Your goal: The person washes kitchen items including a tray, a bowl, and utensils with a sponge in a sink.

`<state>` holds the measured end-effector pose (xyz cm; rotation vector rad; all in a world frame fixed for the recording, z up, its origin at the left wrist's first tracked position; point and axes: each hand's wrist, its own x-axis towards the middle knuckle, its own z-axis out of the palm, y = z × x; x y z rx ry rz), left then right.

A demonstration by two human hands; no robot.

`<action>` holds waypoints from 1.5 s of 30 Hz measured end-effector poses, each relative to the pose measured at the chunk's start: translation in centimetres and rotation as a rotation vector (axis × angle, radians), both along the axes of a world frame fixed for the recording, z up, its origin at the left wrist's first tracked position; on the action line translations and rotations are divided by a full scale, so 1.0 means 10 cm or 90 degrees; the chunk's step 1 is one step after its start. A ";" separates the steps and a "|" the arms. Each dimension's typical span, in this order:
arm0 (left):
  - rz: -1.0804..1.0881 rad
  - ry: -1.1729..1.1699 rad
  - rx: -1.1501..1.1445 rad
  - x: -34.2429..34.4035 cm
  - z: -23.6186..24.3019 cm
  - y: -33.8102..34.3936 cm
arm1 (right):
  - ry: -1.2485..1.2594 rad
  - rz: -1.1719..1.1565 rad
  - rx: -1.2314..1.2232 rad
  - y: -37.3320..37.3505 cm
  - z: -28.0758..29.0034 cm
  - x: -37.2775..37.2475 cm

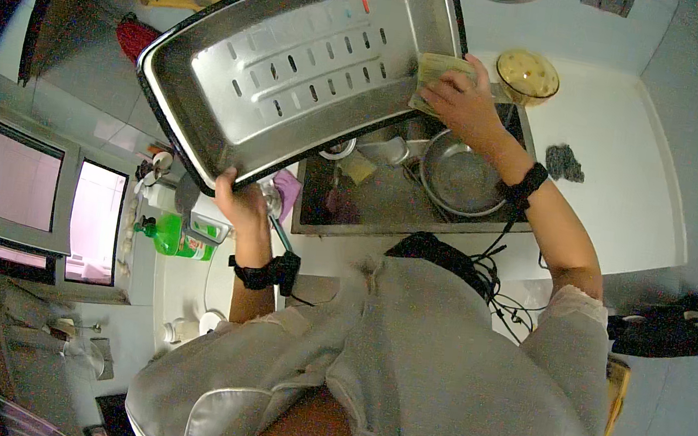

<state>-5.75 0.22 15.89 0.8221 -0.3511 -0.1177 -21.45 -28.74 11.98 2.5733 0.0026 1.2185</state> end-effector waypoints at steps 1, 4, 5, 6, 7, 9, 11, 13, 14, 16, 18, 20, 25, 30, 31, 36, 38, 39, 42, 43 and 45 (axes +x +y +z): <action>0.041 -0.007 -0.002 -0.08 0.00 -0.06 | -0.036 -0.005 -0.022 0.00 0.02 0.00; -0.024 -0.055 -0.088 -0.18 -0.07 -0.18 | -0.037 0.017 0.023 0.02 0.11 -0.01; -0.006 -0.036 -0.088 -0.21 -0.10 -0.26 | -0.037 0.019 0.020 0.04 0.09 0.00; 0.010 -0.017 -0.090 -0.23 -0.12 -0.33 | -0.044 0.030 0.017 0.07 0.08 0.02; 0.011 -0.018 -0.094 -0.24 -0.11 -0.39 | -0.051 0.041 0.013 0.10 0.09 0.02; -0.015 0.013 -0.128 -0.26 -0.08 -0.48 | -0.040 0.025 0.036 0.20 0.08 -0.03; -0.006 0.062 -0.116 -0.25 -0.16 -0.56 | -0.031 0.039 0.080 0.24 0.01 -0.04; -0.021 0.018 -0.084 -0.24 -0.20 -0.63 | -0.043 0.062 0.079 0.28 -0.07 -0.04; -0.025 0.055 -0.106 -0.24 -0.20 -0.66 | -0.040 0.055 0.077 0.32 -0.10 -0.05; -0.067 0.067 -0.082 -0.24 -0.31 -0.71 | -0.062 0.065 0.107 0.41 -0.11 -0.04; -0.109 0.094 -0.012 -0.40 -0.34 -0.78 | -0.060 0.072 0.121 0.52 -0.10 -0.02; 0.120 -0.266 0.284 -0.28 -0.98 -0.92 | -0.055 0.083 0.138 0.67 -0.10 0.05; 0.258 -0.542 0.413 -0.27 -0.87 -0.89 | -0.012 0.090 0.140 0.82 0.03 0.15; -0.062 0.113 0.008 -0.17 -0.37 -0.85 | 0.128 0.080 0.036 0.83 0.12 0.18; -0.015 0.038 0.092 -0.13 -0.37 -0.79 | 0.142 0.066 -0.037 0.81 0.11 0.20; -0.031 -0.016 0.156 -0.04 -0.33 -0.66 | 0.194 0.166 0.000 0.50 0.20 0.31; -0.084 -0.002 0.071 -0.03 -0.34 -0.68 | 0.188 0.178 0.008 0.35 0.14 0.42; -0.085 0.002 0.074 -0.06 -0.29 -0.70 | 0.195 0.205 -0.014 0.27 0.10 0.49; -0.057 0.033 0.138 -0.01 -0.28 -0.71 | 0.199 0.222 -0.038 0.30 0.14 0.56; -0.058 0.031 0.138 0.07 -0.37 -0.68 | 0.192 0.204 -0.042 0.32 0.19 0.58; -0.064 -0.039 0.219 0.17 -0.45 -0.65 | 0.166 0.136 -0.024 0.34 0.19 0.65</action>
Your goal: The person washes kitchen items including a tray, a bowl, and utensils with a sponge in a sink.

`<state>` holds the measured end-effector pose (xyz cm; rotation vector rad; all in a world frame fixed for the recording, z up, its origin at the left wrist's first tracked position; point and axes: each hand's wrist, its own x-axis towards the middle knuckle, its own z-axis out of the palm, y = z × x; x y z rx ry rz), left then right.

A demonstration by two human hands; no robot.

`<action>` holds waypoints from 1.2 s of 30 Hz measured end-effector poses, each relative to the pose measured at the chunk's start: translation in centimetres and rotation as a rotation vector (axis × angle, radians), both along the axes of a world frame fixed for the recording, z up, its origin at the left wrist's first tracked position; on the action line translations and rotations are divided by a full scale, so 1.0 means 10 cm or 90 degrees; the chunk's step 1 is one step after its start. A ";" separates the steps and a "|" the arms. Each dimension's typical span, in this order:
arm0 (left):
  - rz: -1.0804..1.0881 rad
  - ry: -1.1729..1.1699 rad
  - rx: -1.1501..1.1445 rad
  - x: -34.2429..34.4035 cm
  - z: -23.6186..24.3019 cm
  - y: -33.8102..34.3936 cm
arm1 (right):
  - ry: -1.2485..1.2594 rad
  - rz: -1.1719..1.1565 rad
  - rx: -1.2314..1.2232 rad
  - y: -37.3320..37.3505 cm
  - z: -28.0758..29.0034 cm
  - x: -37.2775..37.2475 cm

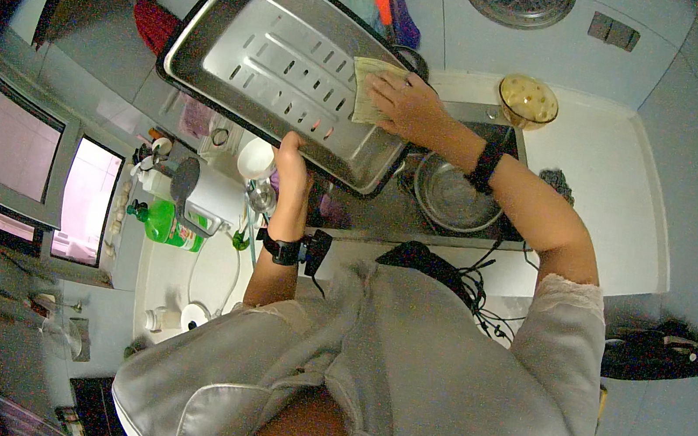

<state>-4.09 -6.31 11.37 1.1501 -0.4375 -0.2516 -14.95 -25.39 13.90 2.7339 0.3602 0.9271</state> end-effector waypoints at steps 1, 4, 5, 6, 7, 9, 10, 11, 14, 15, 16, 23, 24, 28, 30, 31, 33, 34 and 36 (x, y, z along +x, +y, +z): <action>-0.001 -0.001 0.000 -0.01 -0.01 -0.01 | -0.024 -0.067 0.012 0.01 -0.01 0.04; 0.098 -0.041 -0.022 -0.07 0.03 -0.03 | -0.004 -0.164 0.069 0.21 -0.10 0.06; 0.118 0.022 -0.100 -0.07 0.09 -0.03 | -0.003 -0.166 0.070 0.22 -0.10 0.06; 0.140 0.085 -0.179 -0.06 0.13 -0.01 | -0.006 -0.151 0.076 0.24 -0.10 0.07; 0.158 0.035 -0.087 0.05 0.04 0.06 | -0.008 -0.137 0.083 0.26 -0.08 0.07; 0.191 0.029 -0.103 0.09 0.04 0.05 | 0.032 -0.126 0.087 0.31 -0.01 0.00; 0.222 0.022 -0.119 0.09 0.08 0.06 | 0.070 -0.118 0.091 0.32 0.00 -0.02; 0.225 0.022 -0.118 0.06 0.12 0.09 | 0.071 -0.115 0.092 0.29 -0.02 -0.03; 0.207 -0.085 -0.110 0.00 0.23 0.15 | 0.081 0.048 0.046 0.14 -0.15 -0.08; 0.191 -0.099 -0.093 0.04 0.22 0.17 | 0.051 0.036 0.015 0.14 -0.21 -0.07; 0.175 -0.113 -0.076 0.06 0.21 0.18 | 0.022 0.024 -0.016 0.14 -0.26 -0.07; 0.233 -0.160 -0.042 0.01 0.23 0.14 | 0.034 0.016 0.020 0.00 -0.34 -0.25; 0.233 -0.161 -0.044 0.01 0.23 0.16 | 0.042 -0.008 0.041 -0.03 -0.38 -0.30; 0.216 -0.205 -0.003 0.04 0.22 0.17 | 0.204 -0.203 0.340 -0.08 -0.42 -0.38; 0.226 -0.216 -0.009 0.07 0.18 0.17 | 0.088 -0.215 0.473 -0.01 -0.37 -0.34; 0.228 -0.196 -0.022 0.08 0.15 0.16 | -0.031 -0.225 0.604 0.05 -0.33 -0.31; 0.226 -0.175 -0.034 0.01 0.15 0.11 | -0.089 -0.170 0.597 0.13 -0.20 -0.21; 0.222 -0.141 -0.065 -0.07 0.20 0.06 | -0.147 -0.114 0.587 0.18 -0.15 -0.16; 0.214 -0.110 -0.095 -0.17 0.22 0.01 | -0.133 -0.090 0.474 0.25 -0.27 0.00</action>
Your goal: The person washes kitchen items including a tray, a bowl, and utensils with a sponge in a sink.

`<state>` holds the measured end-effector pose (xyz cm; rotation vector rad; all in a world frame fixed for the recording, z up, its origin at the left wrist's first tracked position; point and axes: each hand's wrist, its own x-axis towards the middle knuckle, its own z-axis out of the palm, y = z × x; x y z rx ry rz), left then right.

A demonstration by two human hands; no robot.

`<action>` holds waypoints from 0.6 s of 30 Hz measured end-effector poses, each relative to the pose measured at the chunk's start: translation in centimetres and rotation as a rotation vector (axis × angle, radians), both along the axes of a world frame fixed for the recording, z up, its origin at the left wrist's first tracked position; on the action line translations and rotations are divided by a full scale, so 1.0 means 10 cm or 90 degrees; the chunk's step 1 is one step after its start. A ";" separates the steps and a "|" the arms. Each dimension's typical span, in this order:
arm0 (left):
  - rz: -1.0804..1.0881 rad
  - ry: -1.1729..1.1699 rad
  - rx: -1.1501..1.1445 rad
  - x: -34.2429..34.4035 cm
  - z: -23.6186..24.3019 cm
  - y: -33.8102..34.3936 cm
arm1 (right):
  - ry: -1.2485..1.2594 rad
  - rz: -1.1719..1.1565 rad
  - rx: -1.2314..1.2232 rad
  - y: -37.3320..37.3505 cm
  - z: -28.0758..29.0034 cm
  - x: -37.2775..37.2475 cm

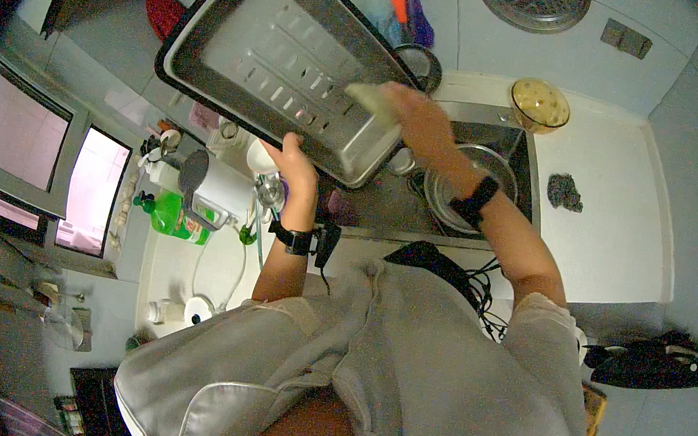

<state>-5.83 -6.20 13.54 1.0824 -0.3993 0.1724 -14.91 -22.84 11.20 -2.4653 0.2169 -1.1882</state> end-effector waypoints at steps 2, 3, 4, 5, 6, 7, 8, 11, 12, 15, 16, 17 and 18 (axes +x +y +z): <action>-0.003 0.000 0.060 -0.05 0.00 0.00 | 0.078 -0.019 -0.149 0.13 -0.04 0.14; 0.017 -0.010 0.040 -0.05 -0.01 0.01 | 0.140 -0.049 -0.183 0.29 -0.03 0.19; 0.018 -0.015 0.035 -0.03 0.00 0.02 | 0.123 -0.043 -0.168 0.42 -0.04 0.20; 0.018 -0.022 0.058 -0.01 0.01 0.02 | 0.107 -0.037 -0.153 0.54 -0.07 0.20; 0.022 -0.027 0.082 0.00 0.02 0.05 | 0.104 -0.033 -0.156 0.65 -0.14 0.20; -0.006 -0.015 0.032 0.00 0.05 0.03 | 0.072 -0.002 -0.183 0.70 -0.17 0.20; -0.005 -0.021 0.025 0.00 0.09 0.03 | 0.041 0.030 -0.209 0.74 -0.18 0.21; 0.006 0.051 -0.032 0.02 0.14 0.07 | 0.064 0.097 -0.245 0.68 -0.11 0.11; 0.009 0.049 -0.034 0.05 0.11 0.08 | 0.062 0.100 -0.248 0.65 -0.09 0.06; 0.009 0.049 -0.025 0.11 0.05 0.09 | 0.145 0.104 -0.241 0.53 -0.01 -0.05; 0.008 0.049 -0.025 0.13 0.04 0.10 | 0.195 0.062 -0.253 0.47 0.01 -0.05; -0.016 0.037 -0.037 0.14 0.05 0.11 | 0.244 0.019 -0.265 0.41 0.03 -0.05; -0.039 0.029 -0.049 0.15 0.03 0.14 | 0.248 0.022 -0.265 0.32 0.01 -0.06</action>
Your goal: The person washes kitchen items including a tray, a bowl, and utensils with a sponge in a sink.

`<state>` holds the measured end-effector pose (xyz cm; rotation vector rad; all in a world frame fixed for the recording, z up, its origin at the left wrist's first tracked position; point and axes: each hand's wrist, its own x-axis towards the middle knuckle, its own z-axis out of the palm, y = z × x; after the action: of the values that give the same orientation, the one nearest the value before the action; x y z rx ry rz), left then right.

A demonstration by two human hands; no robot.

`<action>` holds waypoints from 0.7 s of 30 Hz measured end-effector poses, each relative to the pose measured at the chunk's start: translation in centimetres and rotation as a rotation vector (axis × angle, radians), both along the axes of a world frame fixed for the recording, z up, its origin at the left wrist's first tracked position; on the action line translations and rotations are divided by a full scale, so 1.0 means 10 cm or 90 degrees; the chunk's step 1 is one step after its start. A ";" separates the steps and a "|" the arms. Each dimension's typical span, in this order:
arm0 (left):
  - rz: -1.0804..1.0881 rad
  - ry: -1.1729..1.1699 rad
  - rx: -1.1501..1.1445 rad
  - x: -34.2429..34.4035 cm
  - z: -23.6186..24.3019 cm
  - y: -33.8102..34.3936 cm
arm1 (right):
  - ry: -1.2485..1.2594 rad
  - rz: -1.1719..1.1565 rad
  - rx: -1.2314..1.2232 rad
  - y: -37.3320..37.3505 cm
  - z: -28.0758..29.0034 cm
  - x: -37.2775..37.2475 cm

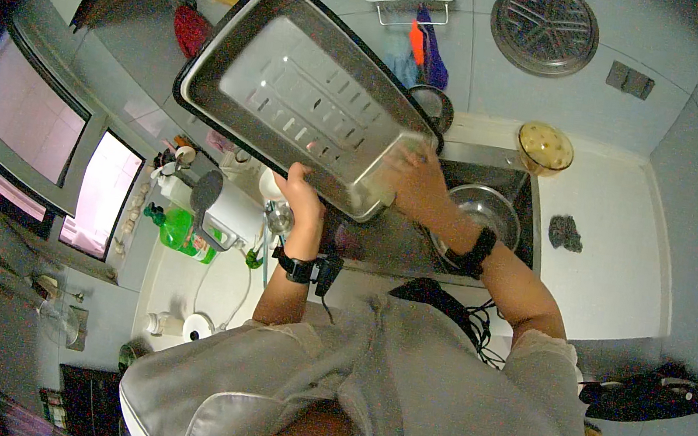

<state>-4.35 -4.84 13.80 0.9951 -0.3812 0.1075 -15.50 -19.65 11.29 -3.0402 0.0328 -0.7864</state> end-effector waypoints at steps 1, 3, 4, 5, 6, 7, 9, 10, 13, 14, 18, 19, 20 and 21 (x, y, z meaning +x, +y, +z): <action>0.000 0.002 0.000 -0.02 0.03 0.02 | -0.024 0.033 0.030 -0.11 0.00 -0.02; 0.024 -0.016 0.103 -0.08 0.13 0.08 | -0.032 0.097 0.077 -0.24 0.08 -0.17; 0.027 -0.017 0.101 -0.06 0.13 0.10 | -0.034 0.100 0.076 -0.30 0.05 -0.24; 0.057 -0.037 0.121 -0.04 0.11 0.11 | -0.025 0.041 0.079 -0.37 0.01 -0.34; 0.083 -0.054 0.142 -0.02 0.07 0.11 | -0.014 -0.022 0.084 -0.46 -0.05 -0.45; 0.110 -0.071 0.151 0.00 0.05 0.11 | -0.012 -0.032 0.085 -0.65 -0.19 -0.54; 0.181 -0.115 0.174 0.10 -0.03 0.12 | -0.066 0.045 0.577 -1.03 -0.58 -0.64; 0.220 -0.120 0.196 0.10 -0.05 0.17 | -0.062 0.030 0.593 -0.99 -0.56 -0.68; 0.233 -0.152 0.205 0.27 -0.20 0.33 | -0.233 0.097 1.350 -0.85 -0.36 -0.76; 0.239 -0.134 0.211 0.27 -0.18 0.35 | -0.240 0.069 1.362 -0.81 -0.27 -0.75; 0.179 -0.056 0.124 0.19 -0.12 0.29 | -0.245 0.115 1.339 -0.86 -0.31 -0.81; 0.209 -0.063 0.151 0.17 -0.11 0.31 | -0.244 0.112 1.342 -0.89 -0.34 -0.81; 0.209 -0.061 0.154 0.17 -0.10 0.33 | -0.229 0.128 1.334 -0.93 -0.37 -0.82; 0.199 -0.060 0.153 0.17 -0.12 0.39 | -0.211 0.142 1.331 -0.93 -0.41 -0.83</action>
<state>-2.62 -0.94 12.58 1.2863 -0.3262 0.3997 -23.84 -28.93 7.17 -0.9167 0.2767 -0.5132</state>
